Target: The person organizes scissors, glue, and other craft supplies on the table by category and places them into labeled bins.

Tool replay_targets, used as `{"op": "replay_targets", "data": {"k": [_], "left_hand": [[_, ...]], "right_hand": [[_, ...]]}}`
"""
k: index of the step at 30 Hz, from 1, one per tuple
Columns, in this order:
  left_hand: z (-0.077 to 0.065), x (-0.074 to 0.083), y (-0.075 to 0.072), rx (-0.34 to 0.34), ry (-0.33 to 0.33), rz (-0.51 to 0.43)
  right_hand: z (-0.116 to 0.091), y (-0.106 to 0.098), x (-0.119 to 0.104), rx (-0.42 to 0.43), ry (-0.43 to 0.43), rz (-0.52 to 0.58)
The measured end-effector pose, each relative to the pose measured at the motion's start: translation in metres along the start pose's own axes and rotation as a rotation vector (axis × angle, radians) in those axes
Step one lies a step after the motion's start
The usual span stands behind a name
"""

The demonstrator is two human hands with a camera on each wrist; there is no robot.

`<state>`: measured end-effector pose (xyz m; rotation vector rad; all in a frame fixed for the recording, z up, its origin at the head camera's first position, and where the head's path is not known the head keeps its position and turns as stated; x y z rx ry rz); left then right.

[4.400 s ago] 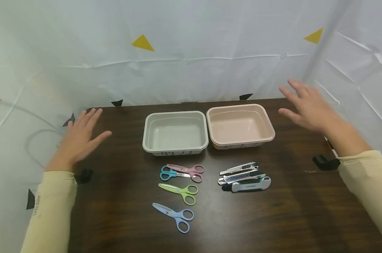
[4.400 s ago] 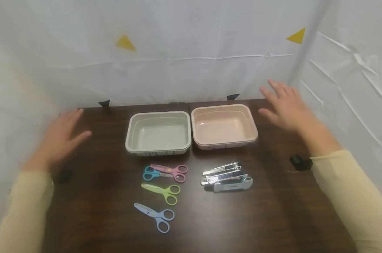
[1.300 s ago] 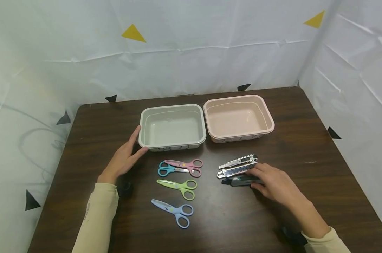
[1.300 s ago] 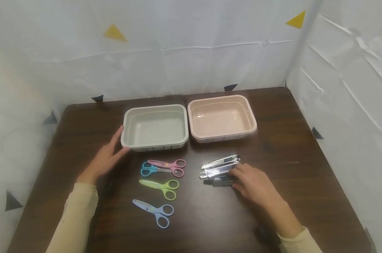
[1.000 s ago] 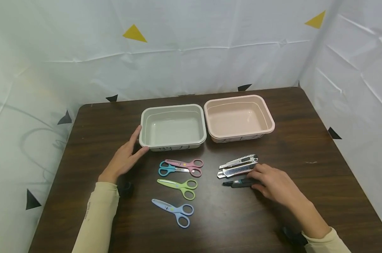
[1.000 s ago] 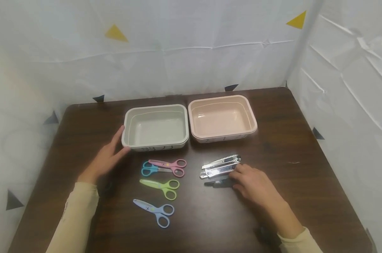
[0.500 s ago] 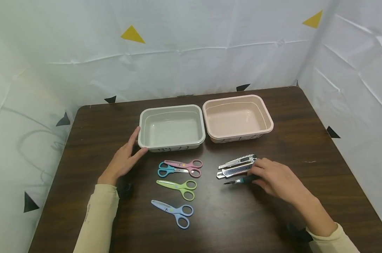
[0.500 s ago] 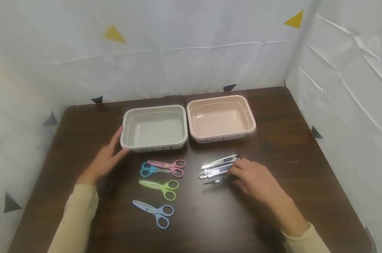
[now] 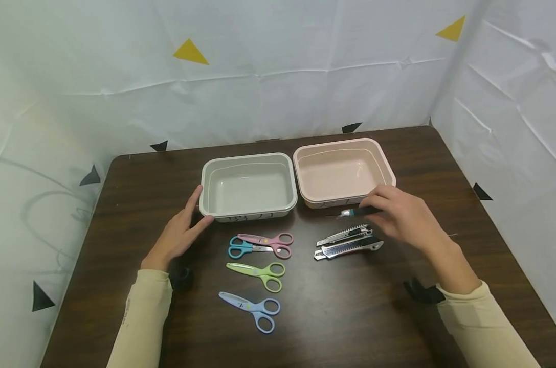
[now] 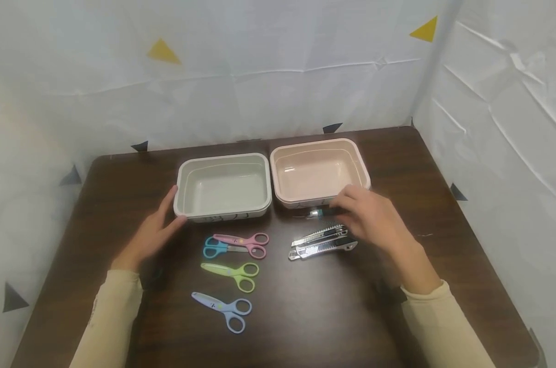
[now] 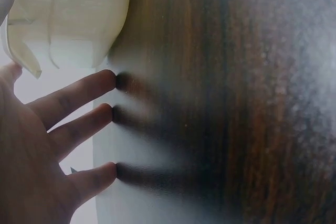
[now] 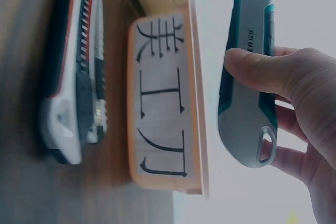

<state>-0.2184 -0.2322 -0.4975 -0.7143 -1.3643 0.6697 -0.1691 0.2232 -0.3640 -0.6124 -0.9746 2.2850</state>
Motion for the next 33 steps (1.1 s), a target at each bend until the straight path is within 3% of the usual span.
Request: {"op": "replay_targets", "data": {"k": [5,12,23,33], "left_hand": [[0.002,0.002,0.0,-0.003,0.007,-0.005],[0.001,0.001,0.0,-0.017,-0.005,0.001],[0.001,0.005,-0.002,-0.024,-0.002,0.007],[0.002,0.005,-0.002,-0.021,0.008,0.003]], "right_hand": [[0.019,0.0,0.016,0.051,-0.012,-0.029],[0.042,0.008,0.038,-0.01,0.041,-0.105],[0.065,0.045,0.086,-0.294,0.276,-0.152],[0.075,0.085,0.107,-0.42,0.306,-0.163]]}}
Point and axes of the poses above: each hand's wrist, its own z-axis towards the middle knuckle, its own y-axis out of the palm, x = y × z, the point moved 7 cm from there along z, towards the middle knuckle, and after that the axes turned 11 degrees about x, right-handed, at the moved point
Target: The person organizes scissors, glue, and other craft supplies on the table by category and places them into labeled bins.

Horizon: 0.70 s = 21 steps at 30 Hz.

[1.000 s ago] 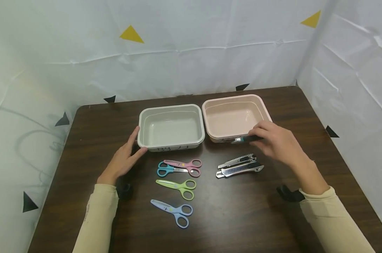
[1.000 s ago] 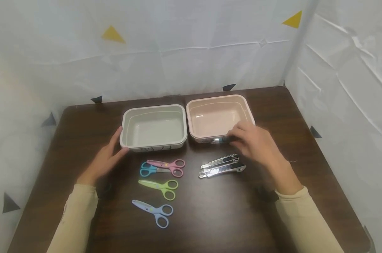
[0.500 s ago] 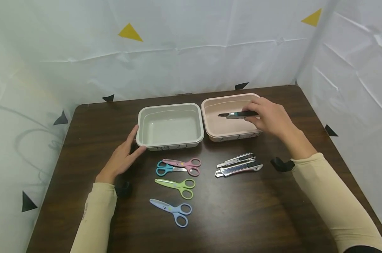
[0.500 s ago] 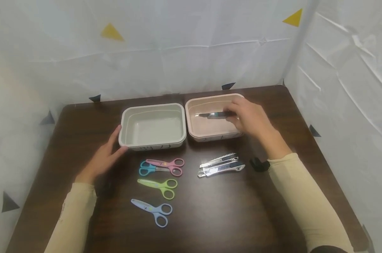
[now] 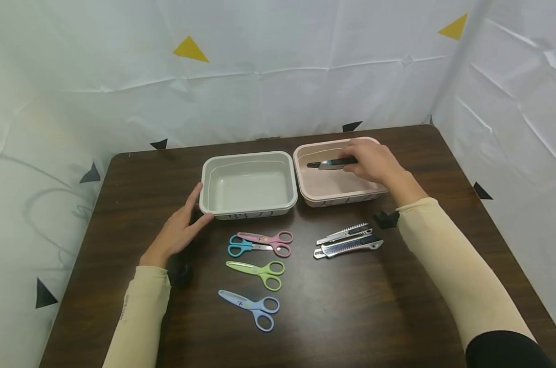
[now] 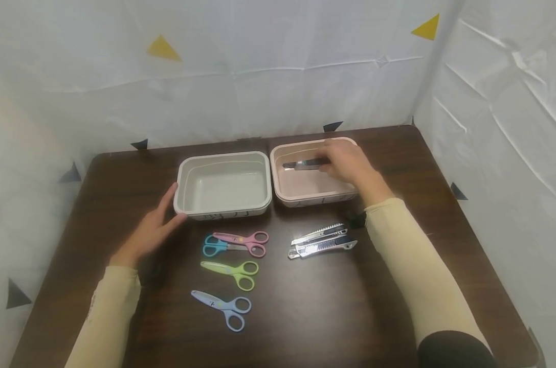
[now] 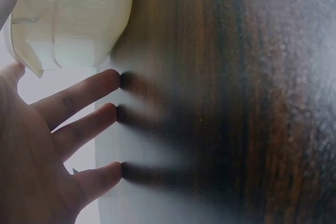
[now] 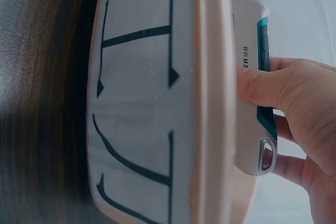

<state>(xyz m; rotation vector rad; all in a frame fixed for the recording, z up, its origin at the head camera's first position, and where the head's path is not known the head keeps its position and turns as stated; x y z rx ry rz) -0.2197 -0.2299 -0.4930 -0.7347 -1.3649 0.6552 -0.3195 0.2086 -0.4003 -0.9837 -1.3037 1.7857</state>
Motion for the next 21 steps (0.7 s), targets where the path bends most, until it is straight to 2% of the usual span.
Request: {"op": "replay_targets", "data": {"k": [7,14,21], "left_hand": [[0.002,-0.002,0.002,-0.001,-0.005,0.001],[0.002,-0.002,0.001,-0.005,-0.009,0.003],[0.003,-0.003,-0.001,-0.002,-0.008,0.002]], "right_hand": [[0.011,0.021,0.004,-0.012,-0.045,-0.009],[0.012,0.043,0.011,-0.119,0.059,0.026],[0.018,0.049,0.012,-0.155,0.098,0.02]]}}
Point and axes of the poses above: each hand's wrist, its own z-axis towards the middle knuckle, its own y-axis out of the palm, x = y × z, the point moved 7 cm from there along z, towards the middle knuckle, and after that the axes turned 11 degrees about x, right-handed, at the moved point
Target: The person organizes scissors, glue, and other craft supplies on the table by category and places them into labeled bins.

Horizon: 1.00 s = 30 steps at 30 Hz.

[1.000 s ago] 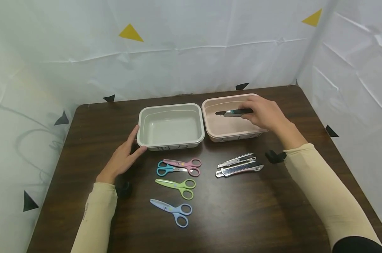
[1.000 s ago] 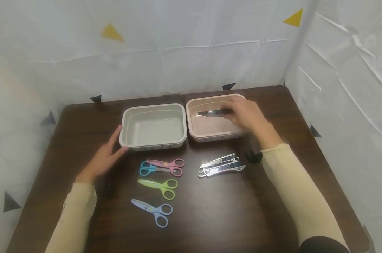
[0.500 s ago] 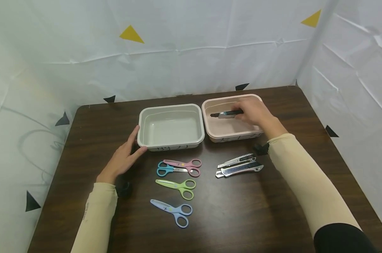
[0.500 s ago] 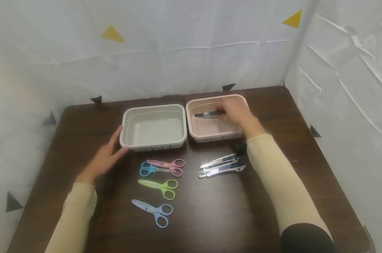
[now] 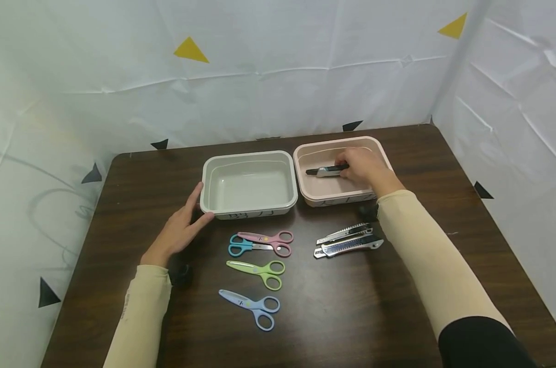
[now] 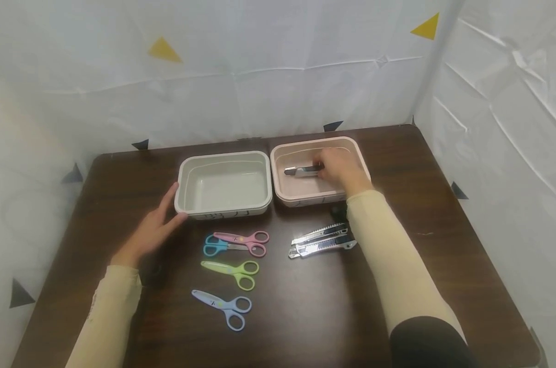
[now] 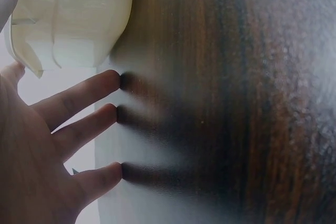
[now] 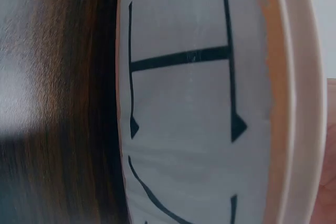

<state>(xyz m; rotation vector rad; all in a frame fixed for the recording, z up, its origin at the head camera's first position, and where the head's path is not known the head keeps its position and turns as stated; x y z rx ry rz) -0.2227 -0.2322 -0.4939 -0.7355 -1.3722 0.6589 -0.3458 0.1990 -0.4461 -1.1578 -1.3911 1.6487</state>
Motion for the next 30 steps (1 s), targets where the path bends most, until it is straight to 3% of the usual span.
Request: {"op": "replay_targets", "data": {"k": [9,30], "left_hand": [[-0.0013,0.0008,-0.0006,0.009,0.0,-0.004],[-0.0005,0.0044,0.0016,0.003,-0.004,-0.008]], "right_hand": [[0.0029,0.0025,0.0008,-0.003,0.026,0.019],[-0.0025,0.0069,0.0042,-0.033,0.113,-0.063]]}}
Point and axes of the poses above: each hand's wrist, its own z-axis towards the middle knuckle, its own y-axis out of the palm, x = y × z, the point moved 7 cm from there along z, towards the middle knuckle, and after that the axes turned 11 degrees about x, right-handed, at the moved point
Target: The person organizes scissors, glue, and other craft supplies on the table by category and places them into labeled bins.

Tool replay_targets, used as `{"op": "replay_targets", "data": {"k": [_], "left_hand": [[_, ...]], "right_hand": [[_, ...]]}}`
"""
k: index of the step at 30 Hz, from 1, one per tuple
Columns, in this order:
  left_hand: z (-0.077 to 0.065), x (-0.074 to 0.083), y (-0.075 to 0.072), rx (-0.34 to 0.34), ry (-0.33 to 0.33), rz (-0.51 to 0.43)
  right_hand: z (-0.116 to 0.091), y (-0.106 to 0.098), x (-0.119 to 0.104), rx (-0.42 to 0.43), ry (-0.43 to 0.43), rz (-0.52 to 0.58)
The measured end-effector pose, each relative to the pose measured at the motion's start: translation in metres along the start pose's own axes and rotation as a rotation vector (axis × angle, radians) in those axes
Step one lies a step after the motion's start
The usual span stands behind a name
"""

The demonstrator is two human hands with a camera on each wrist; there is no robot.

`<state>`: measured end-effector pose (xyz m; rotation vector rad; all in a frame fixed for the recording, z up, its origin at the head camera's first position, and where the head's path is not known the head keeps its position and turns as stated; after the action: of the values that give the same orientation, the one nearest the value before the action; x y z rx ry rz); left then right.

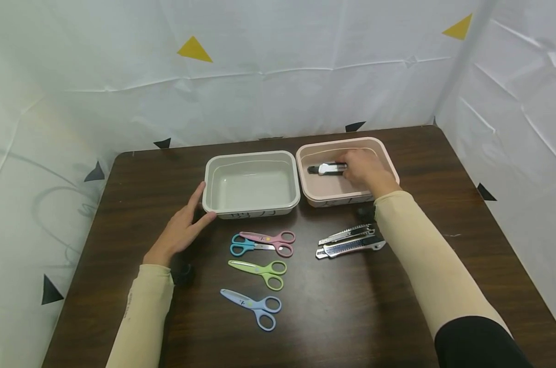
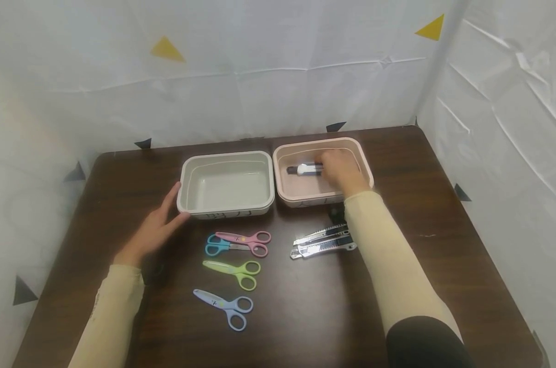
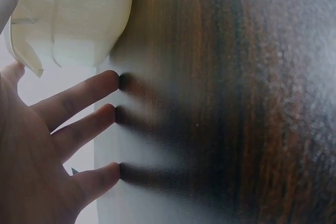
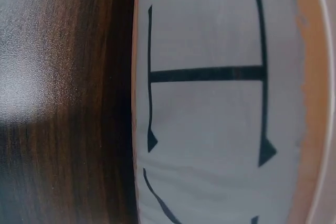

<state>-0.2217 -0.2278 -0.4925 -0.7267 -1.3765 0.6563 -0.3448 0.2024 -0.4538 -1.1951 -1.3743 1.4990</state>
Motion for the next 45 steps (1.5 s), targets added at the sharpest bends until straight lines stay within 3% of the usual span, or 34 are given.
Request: {"op": "replay_targets", "data": {"k": [17,30,38,45], "left_hand": [[0.001,-0.001,-0.001,-0.002,-0.006,0.0],[0.001,-0.004,-0.002,0.014,0.002,-0.016],[-0.001,-0.003,-0.003,0.014,0.001,-0.017],[0.001,-0.003,-0.001,0.009,-0.002,-0.024]], "right_hand": [[-0.005,-0.006,0.002,0.077,-0.004,0.004],[-0.012,-0.022,-0.01,0.135,-0.01,0.053],[-0.024,-0.042,-0.025,0.218,-0.101,0.053],[-0.048,-0.06,-0.04,0.346,-0.212,0.104]]}}
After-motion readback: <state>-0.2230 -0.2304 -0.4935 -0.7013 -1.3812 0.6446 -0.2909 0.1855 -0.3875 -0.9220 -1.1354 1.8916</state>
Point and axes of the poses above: each hand's wrist, its own z-axis towards the middle knuckle, its own y-axis out of the palm, x = y × z, the point moved 7 cm from there along z, towards the middle knuckle, and after that the axes turned 11 degrees about x, right-handed, at the moved point
